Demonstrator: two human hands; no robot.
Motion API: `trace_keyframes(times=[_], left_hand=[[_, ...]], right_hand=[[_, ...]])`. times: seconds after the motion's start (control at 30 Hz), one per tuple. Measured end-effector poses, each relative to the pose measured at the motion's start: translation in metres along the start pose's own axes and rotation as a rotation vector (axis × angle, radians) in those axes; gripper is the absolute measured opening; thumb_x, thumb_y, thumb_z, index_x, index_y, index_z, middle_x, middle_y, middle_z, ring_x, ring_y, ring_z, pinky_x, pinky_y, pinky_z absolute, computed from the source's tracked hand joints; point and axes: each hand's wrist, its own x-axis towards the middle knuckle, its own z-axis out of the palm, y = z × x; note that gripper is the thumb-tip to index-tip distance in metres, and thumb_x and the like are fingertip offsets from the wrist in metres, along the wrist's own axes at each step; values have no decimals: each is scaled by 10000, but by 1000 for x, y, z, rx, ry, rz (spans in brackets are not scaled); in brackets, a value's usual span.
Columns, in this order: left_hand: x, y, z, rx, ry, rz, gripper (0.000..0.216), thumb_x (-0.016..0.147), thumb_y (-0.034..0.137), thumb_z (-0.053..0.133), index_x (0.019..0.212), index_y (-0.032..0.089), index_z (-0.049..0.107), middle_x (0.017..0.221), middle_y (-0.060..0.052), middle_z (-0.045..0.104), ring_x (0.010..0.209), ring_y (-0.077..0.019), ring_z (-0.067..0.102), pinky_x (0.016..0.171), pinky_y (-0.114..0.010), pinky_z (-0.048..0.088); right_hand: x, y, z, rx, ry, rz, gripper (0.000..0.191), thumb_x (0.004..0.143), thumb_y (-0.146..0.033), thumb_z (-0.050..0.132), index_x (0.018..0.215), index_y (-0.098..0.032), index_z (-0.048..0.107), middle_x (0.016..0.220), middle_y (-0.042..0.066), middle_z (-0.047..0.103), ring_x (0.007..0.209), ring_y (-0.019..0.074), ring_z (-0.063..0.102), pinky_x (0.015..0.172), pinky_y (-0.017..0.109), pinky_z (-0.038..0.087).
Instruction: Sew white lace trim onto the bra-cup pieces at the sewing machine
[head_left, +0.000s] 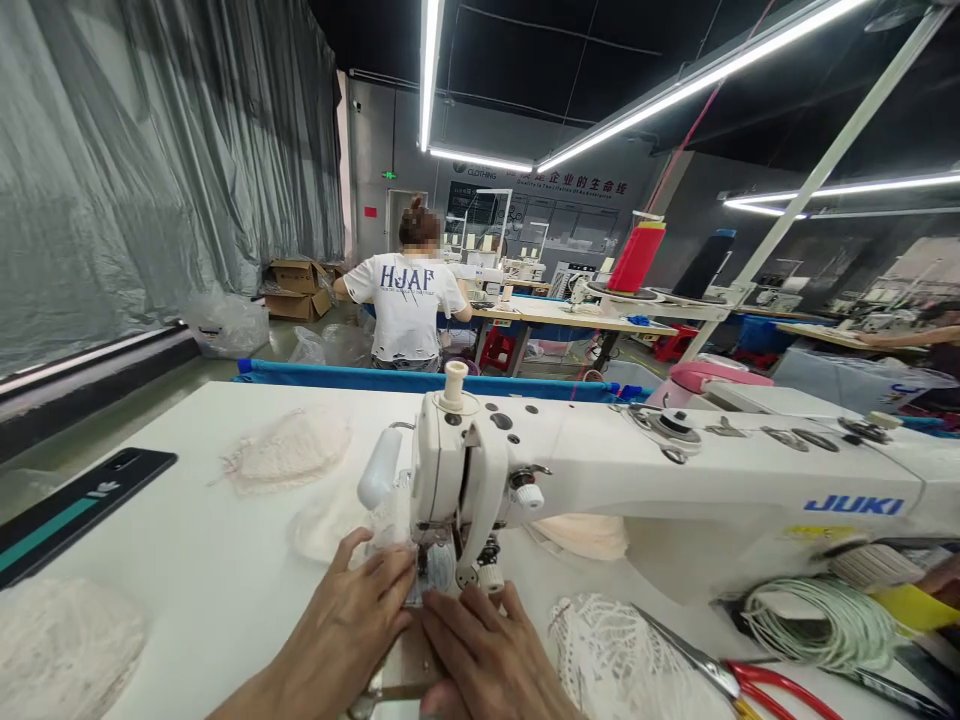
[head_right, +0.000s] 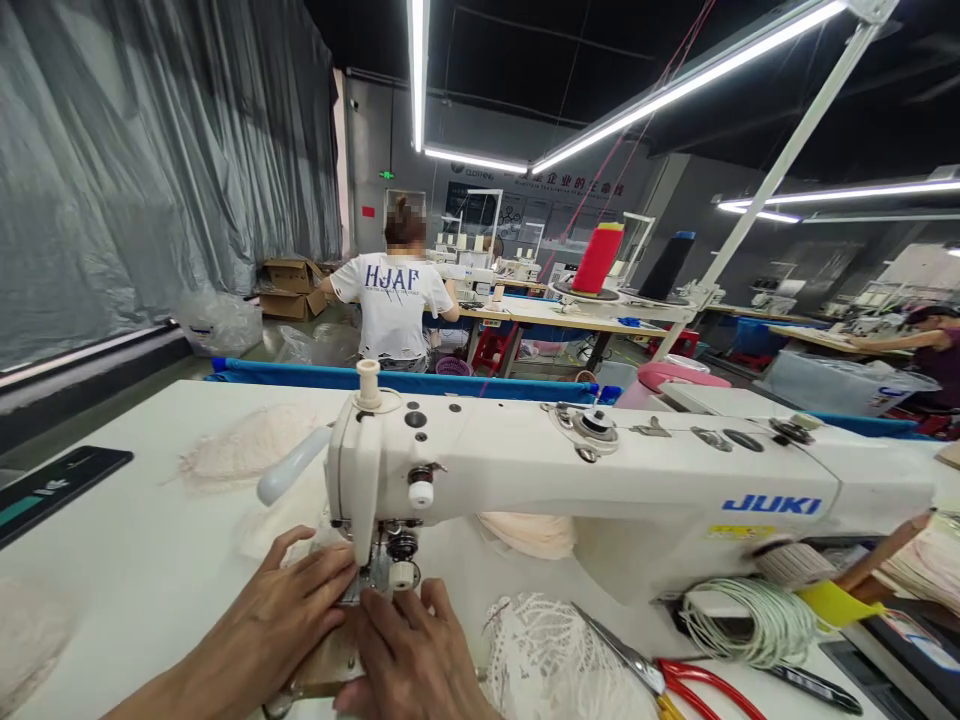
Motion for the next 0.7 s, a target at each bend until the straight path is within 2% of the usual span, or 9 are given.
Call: trace_keyframes(times=[0.1, 0.17, 0.3, 0.37, 0.43, 0.53, 0.57, 0.6, 0.7], left_hand=[[-4, -11, -21, 9, -6, -37, 347, 849, 45, 391, 1147, 196, 484, 1140, -57, 629, 1103, -172, 541, 1030, -414, 125], [-11, -26, -39, 26, 24, -94, 392, 828, 25, 377, 1160, 207, 477, 1114, -56, 633, 1063, -170, 552, 1004, -423, 164], [-29, -46, -65, 71, 27, -135, 305, 838, 7, 339, 893, 210, 561, 826, 9, 634, 737, -141, 563, 848, -372, 276], [-36, -37, -69, 66, 9, -141, 309, 861, 11, 321, 736, 194, 536, 718, 22, 586, 644, -134, 512, 761, -337, 293], [-43, -17, -71, 38, -11, -147, 310, 873, 29, 318, 684, 186, 507, 684, 17, 555, 631, -142, 487, 710, -321, 290], [-60, 17, -82, -138, -88, -211, 242, 870, 57, 348, 743, 190, 505, 721, 18, 556, 664, -142, 491, 713, -309, 295], [-68, 26, -87, -223, -119, -254, 179, 854, 77, 399, 791, 196, 517, 750, 19, 568, 689, -143, 498, 735, -308, 300], [-76, 34, -93, -308, -142, -312, 128, 823, 99, 463, 842, 205, 533, 779, 20, 580, 719, -151, 501, 751, -305, 308], [-103, 53, -105, -643, -216, -576, 165, 717, 192, 624, 872, 238, 587, 806, 23, 598, 801, -187, 490, 725, -270, 344]], right_hand=[[1, 5, -4, 2, -11, -53, 520, 989, -479, 195, 1004, -151, 598, 910, 73, 671, 682, 188, 517, 660, 339, 300], [5, 8, -9, 33, -45, -89, 463, 996, -424, 224, 980, -154, 599, 909, 75, 670, 692, 192, 526, 670, 344, 310], [29, -2, -24, 167, -202, -129, 326, 971, -402, 336, 998, -183, 577, 957, 48, 665, 760, 193, 545, 701, 339, 341], [47, -16, -27, 204, -249, -144, 318, 922, -420, 463, 1109, -172, 533, 1054, 55, 644, 855, 202, 547, 762, 345, 354], [62, -33, -23, 208, -303, -116, 387, 852, -393, 593, 1144, -154, 505, 1110, 77, 616, 950, 218, 530, 826, 359, 351], [71, -54, -17, 278, -449, -39, 104, 828, -201, 617, 915, -168, 569, 859, 25, 638, 829, 179, 543, 826, 355, 351], [70, -58, -17, 366, -507, -4, 48, 816, -166, 623, 827, -173, 578, 762, -8, 615, 757, 151, 537, 816, 341, 352], [67, -62, -20, 491, -566, 57, 75, 802, -165, 645, 760, -172, 583, 694, -33, 582, 697, 127, 520, 792, 317, 359], [55, -67, -44, 992, -777, 416, 251, 691, -350, 767, 676, -156, 608, 624, -58, 510, 603, 87, 459, 617, 214, 369]])
